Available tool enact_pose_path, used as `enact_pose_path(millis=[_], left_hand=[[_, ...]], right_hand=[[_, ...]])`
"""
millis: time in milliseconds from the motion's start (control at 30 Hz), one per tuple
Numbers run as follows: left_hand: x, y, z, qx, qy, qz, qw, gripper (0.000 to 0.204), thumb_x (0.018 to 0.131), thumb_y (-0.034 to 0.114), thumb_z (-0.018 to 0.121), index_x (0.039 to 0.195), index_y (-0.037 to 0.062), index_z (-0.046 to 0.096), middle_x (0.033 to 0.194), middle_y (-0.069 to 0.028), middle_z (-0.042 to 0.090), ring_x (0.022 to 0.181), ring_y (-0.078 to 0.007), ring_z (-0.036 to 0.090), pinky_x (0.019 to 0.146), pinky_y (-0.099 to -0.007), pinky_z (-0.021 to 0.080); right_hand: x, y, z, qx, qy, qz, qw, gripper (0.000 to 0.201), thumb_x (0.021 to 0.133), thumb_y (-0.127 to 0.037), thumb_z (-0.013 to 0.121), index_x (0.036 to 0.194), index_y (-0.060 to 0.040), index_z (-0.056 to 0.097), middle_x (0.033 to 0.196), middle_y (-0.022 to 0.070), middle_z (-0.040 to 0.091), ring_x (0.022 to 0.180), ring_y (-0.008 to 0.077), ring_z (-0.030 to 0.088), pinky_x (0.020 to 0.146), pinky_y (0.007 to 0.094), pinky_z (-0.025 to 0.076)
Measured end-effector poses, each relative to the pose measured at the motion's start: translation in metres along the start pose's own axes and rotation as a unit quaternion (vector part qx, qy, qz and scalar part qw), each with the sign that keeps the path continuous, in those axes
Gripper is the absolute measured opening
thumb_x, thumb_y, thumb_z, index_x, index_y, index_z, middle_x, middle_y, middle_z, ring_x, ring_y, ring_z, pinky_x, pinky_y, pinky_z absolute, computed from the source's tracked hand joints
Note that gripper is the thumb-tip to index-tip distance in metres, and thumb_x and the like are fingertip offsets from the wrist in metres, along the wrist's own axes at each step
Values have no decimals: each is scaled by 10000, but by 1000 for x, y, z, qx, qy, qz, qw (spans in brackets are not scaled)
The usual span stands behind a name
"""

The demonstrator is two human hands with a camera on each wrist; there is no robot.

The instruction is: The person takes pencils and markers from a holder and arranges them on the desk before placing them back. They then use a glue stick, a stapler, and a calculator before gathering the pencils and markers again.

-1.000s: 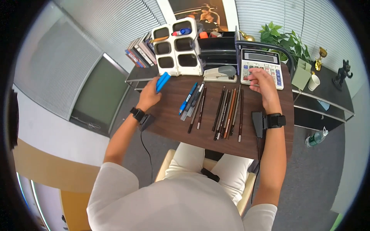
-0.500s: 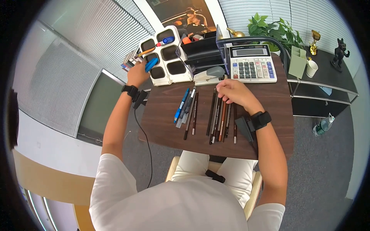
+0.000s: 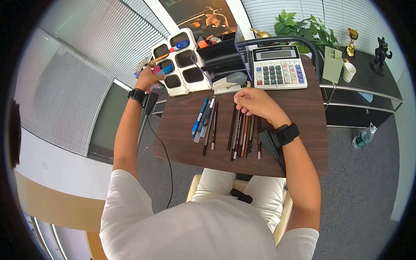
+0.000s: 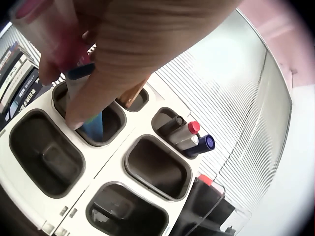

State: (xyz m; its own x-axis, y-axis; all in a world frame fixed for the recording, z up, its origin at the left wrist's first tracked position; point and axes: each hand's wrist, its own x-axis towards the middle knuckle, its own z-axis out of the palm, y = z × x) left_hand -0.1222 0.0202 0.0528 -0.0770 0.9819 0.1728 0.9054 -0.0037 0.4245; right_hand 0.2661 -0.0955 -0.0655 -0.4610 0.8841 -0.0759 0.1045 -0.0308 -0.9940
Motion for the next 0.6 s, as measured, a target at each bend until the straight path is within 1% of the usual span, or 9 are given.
enact_pose_path(millis=[33,100,133,200,233,300,400,533,600], left_hand=[[2,-4,2,0,0,0,1000,608,561,196,841,1004,-95,542,867,-179,620,696,-246,642,639,-302,523],[12,-18,3,-155,-41,-46,986,475,685,125,793,1029,-86,542,863,-132,617,625,-179,623,570,-249,504],[17,-20,-2,-155,-42,-44,986,475,685,125,793,1029,-86,542,863,-132,617,625,-179,623,570,-249,504],[25,-25,-10,-357,-209,-110,904,352,770,12,697,1058,-94,523,909,-138,617,647,-211,631,602,-261,539],[21,-20,-12,-357,-209,-111,904,352,770,12,697,1058,-94,523,909,-138,617,647,-211,631,602,-261,539],[13,-12,-17,-471,-137,-194,850,301,810,-27,619,1070,-119,500,958,-175,607,690,-227,637,651,-267,577],[21,-26,-23,-469,-149,-181,852,274,838,0,595,1060,-125,495,1029,-196,590,809,-244,648,747,-275,601],[26,-35,-24,-495,-127,-215,832,310,895,53,552,1139,-123,476,1005,-226,610,823,-250,669,737,-274,610],[7,-12,-21,-553,-12,-149,820,332,892,51,561,1153,-130,465,1077,-253,578,959,-322,640,790,-279,603]], right_hand=[[0,0,0,1,0,-2,1000,260,919,-239,549,1084,-47,609,871,20,629,750,85,570,670,231,497],[2,1,0,3,0,-3,1000,259,920,-241,549,1082,-48,610,873,22,630,750,85,570,670,232,497],[2,2,0,4,0,-3,1000,258,921,-242,549,1080,-48,611,874,23,631,750,86,571,670,232,497],[2,2,0,4,-1,-4,1000,257,922,-243,549,1078,-49,612,875,24,631,750,86,571,670,233,498],[2,2,0,2,-3,-5,1000,256,923,-244,548,1076,-50,612,876,25,632,750,86,571,669,234,498],[2,2,1,1,-4,-5,1000,255,924,-246,549,1074,-50,612,876,26,633,751,87,571,668,234,498],[2,4,1,0,-5,-6,1000,256,924,-249,551,1072,-50,613,876,28,636,751,88,571,666,235,498],[2,3,2,-2,-5,0,1000,263,920,-254,555,1074,-48,613,874,29,637,748,88,571,663,236,498],[2,2,2,-4,-6,0,1000,266,919,-254,556,1075,-47,612,873,29,635,748,87,571,663,236,499]])
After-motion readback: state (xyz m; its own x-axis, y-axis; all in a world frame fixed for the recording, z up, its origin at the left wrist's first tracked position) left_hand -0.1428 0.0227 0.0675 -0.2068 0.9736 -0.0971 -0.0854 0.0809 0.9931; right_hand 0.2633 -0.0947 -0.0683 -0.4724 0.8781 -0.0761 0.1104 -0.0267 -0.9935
